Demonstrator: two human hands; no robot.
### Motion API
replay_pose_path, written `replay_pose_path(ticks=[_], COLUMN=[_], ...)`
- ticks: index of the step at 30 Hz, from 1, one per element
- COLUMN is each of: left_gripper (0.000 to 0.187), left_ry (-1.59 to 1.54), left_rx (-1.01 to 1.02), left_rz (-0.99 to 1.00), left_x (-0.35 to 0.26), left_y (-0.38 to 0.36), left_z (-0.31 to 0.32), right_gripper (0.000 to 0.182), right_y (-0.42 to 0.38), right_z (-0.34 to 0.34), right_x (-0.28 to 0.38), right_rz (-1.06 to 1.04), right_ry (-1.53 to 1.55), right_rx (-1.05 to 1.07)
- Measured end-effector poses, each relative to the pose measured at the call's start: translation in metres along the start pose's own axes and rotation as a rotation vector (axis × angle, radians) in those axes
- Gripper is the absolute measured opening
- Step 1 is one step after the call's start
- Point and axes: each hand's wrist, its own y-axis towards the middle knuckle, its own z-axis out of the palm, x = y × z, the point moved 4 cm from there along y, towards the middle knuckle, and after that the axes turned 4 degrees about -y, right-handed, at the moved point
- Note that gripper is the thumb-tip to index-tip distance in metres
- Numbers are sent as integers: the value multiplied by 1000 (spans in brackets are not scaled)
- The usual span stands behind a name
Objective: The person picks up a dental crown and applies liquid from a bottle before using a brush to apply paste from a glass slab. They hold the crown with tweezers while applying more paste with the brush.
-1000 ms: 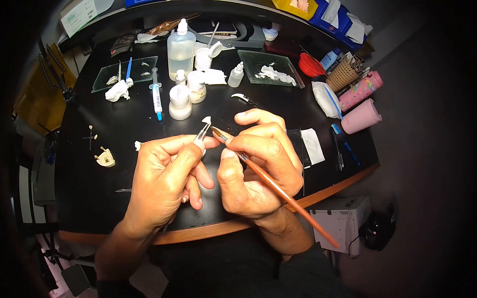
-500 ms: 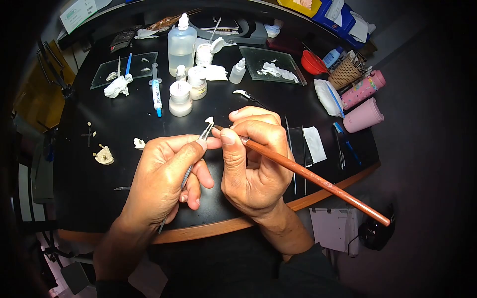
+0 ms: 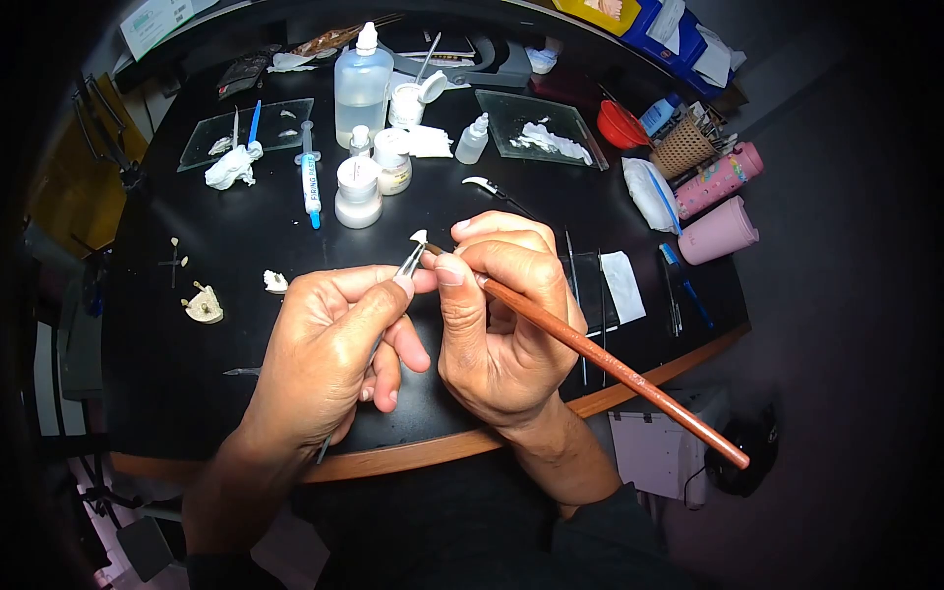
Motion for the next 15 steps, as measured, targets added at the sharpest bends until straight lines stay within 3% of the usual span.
replay_pose_path(ticks=[15], left_gripper=[33], left_ry=[5], left_rx=[-1], left_rz=[5], left_x=[0], left_y=[0], left_z=[1], right_gripper=[14], right_y=[2], right_z=[1], right_x=[1], right_rz=[5], right_ry=[-6], right_rx=[11])
